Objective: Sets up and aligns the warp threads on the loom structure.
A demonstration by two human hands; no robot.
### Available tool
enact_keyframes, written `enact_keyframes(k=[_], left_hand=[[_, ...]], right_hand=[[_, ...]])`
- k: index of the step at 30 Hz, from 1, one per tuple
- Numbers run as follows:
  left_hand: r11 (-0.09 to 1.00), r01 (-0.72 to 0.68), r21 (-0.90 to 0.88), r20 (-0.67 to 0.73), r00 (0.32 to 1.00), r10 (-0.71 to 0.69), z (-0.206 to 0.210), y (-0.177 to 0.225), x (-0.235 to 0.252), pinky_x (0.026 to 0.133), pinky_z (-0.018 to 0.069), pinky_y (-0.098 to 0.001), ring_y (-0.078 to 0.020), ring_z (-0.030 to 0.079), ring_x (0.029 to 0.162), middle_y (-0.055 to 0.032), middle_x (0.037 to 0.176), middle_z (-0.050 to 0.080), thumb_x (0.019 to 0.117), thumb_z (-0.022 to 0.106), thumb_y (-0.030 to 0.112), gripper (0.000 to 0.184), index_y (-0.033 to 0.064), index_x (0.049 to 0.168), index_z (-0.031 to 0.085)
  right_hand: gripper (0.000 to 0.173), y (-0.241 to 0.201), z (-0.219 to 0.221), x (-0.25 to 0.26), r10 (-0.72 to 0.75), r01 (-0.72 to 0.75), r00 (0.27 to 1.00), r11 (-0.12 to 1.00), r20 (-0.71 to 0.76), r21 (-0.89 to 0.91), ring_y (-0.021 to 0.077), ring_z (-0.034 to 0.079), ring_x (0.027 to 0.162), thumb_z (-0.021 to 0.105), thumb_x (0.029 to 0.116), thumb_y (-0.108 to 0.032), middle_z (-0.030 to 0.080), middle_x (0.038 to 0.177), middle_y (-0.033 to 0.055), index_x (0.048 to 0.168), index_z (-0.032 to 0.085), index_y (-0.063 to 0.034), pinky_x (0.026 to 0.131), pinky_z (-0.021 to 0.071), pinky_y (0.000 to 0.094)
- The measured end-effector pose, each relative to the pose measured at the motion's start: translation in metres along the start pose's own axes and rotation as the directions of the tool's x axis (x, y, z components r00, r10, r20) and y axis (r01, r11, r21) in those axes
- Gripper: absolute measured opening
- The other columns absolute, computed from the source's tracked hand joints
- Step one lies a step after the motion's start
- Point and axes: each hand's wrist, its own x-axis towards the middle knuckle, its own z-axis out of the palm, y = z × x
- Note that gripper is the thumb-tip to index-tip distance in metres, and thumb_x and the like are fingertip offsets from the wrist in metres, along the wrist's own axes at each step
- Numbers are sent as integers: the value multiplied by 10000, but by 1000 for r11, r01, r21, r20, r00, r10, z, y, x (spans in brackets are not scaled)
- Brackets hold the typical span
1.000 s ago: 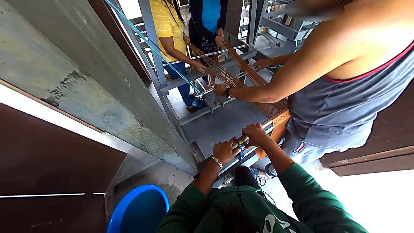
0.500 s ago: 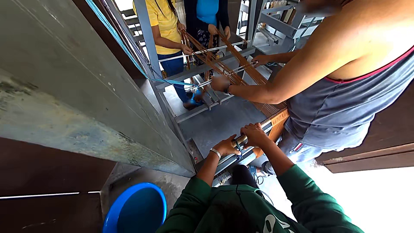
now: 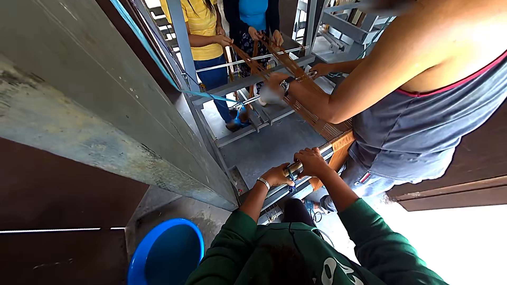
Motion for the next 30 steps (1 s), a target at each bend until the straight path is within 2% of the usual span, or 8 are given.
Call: enact_keyframes(k=[14,30], left_hand=[[1000,7,-17,9,1000,-7,-3,4,-5,1108,449,-592,-341,586,1320,-191,1424,601,866,827,396,874,209,1590,376],[1000,0,-15,13,1000,0,-2,3,-4,1099,457,-581,-330,599,1301,-186,1397,619,876,816,397,826,191,1565,411]], right_hand=[[773,-1,-2,-1,-6,6,1000,1000,-11,3,343,580,1198,934,611,-521,672,1194,117,1245,659,-174,1063,347,637],[777,-2,-2,0,6,-6,1000,1000,11,-18,328,572,1204,921,622,-528,667,1202,106,1264,648,-184,1055,350,613]])
